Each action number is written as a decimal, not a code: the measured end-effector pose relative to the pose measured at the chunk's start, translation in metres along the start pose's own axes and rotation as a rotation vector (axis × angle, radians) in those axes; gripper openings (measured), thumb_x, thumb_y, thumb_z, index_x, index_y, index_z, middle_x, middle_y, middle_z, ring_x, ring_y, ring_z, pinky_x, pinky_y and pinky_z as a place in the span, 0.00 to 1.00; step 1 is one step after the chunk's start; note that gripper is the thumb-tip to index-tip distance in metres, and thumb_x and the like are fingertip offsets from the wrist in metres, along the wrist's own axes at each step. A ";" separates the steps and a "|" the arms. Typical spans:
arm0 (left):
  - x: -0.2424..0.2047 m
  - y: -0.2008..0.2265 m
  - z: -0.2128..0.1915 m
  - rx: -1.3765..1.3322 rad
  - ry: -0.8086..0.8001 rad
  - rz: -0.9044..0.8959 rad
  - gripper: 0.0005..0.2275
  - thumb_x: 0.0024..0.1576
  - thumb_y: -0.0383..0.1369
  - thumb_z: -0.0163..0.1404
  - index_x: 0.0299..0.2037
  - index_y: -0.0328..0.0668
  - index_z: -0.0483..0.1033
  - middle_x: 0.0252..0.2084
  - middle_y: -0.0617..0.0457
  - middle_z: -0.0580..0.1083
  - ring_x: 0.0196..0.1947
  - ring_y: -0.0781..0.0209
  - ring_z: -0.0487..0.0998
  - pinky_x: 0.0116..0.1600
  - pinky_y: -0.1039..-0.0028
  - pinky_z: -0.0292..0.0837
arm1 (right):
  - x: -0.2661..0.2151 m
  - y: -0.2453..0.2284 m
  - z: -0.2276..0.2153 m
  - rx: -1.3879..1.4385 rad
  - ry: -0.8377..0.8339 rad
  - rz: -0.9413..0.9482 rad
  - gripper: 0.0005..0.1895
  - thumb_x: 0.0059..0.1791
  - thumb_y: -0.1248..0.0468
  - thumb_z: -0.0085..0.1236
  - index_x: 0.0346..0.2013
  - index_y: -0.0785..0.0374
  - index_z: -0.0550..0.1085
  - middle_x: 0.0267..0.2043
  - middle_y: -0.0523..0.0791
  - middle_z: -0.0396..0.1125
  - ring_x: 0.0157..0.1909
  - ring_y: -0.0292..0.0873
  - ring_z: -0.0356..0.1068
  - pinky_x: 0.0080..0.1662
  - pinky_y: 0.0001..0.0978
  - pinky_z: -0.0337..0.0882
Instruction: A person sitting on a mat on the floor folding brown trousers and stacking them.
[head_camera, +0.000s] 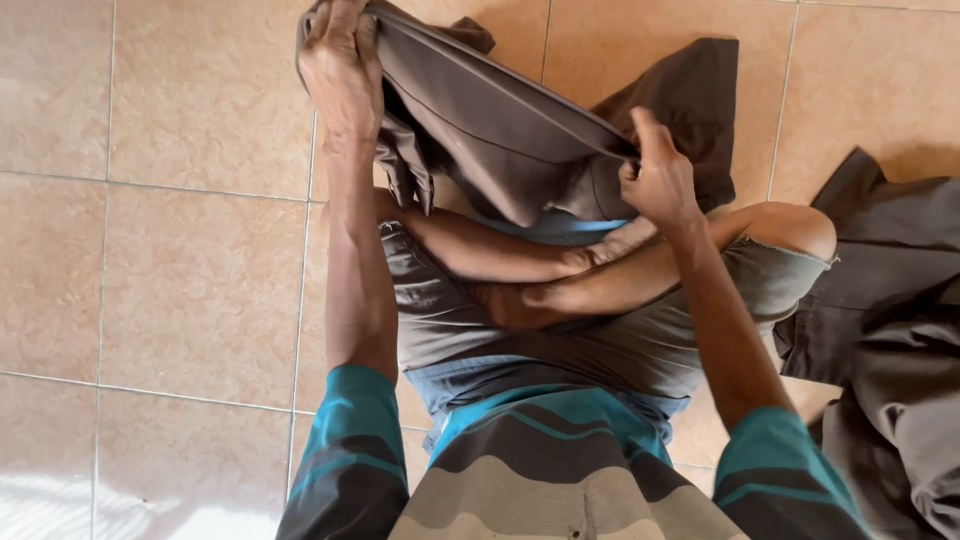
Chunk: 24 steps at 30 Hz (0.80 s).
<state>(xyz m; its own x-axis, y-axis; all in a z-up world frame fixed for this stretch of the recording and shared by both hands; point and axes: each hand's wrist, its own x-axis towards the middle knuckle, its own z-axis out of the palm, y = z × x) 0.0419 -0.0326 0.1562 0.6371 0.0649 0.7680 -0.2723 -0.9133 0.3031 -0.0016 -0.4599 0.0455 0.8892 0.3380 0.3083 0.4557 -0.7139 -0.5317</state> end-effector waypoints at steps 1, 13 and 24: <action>0.001 -0.001 0.006 0.005 0.032 0.000 0.04 0.57 0.22 0.51 0.34 0.41 0.72 0.25 0.53 0.67 0.25 0.56 0.65 0.30 0.65 0.63 | -0.001 0.022 0.008 -0.171 -0.186 -0.029 0.29 0.48 0.72 0.54 0.65 0.67 0.68 0.54 0.57 0.64 0.37 0.64 0.71 0.33 0.53 0.71; -0.019 -0.069 0.049 -0.117 0.022 -0.203 0.25 0.58 0.19 0.54 0.23 0.48 0.45 0.19 0.58 0.48 0.21 0.69 0.45 0.27 0.68 0.42 | 0.044 0.136 -0.031 -0.534 0.202 -0.153 0.14 0.51 0.65 0.60 0.50 0.58 0.84 0.46 0.48 0.77 0.35 0.50 0.76 0.32 0.41 0.74; 0.010 -0.101 0.062 -0.079 0.202 -0.168 0.09 0.51 0.27 0.47 0.25 0.47 0.58 0.24 0.59 0.58 0.27 0.68 0.55 0.28 0.67 0.56 | 0.079 0.095 -0.120 -0.612 0.576 -0.097 0.15 0.53 0.57 0.50 0.35 0.65 0.79 0.29 0.52 0.71 0.29 0.57 0.72 0.37 0.45 0.71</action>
<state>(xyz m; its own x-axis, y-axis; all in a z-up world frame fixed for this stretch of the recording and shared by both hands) 0.1207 0.0357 0.0982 0.5237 0.2985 0.7979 -0.2357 -0.8493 0.4724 0.1073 -0.5751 0.1142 0.6119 0.1682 0.7729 0.2796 -0.9600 -0.0124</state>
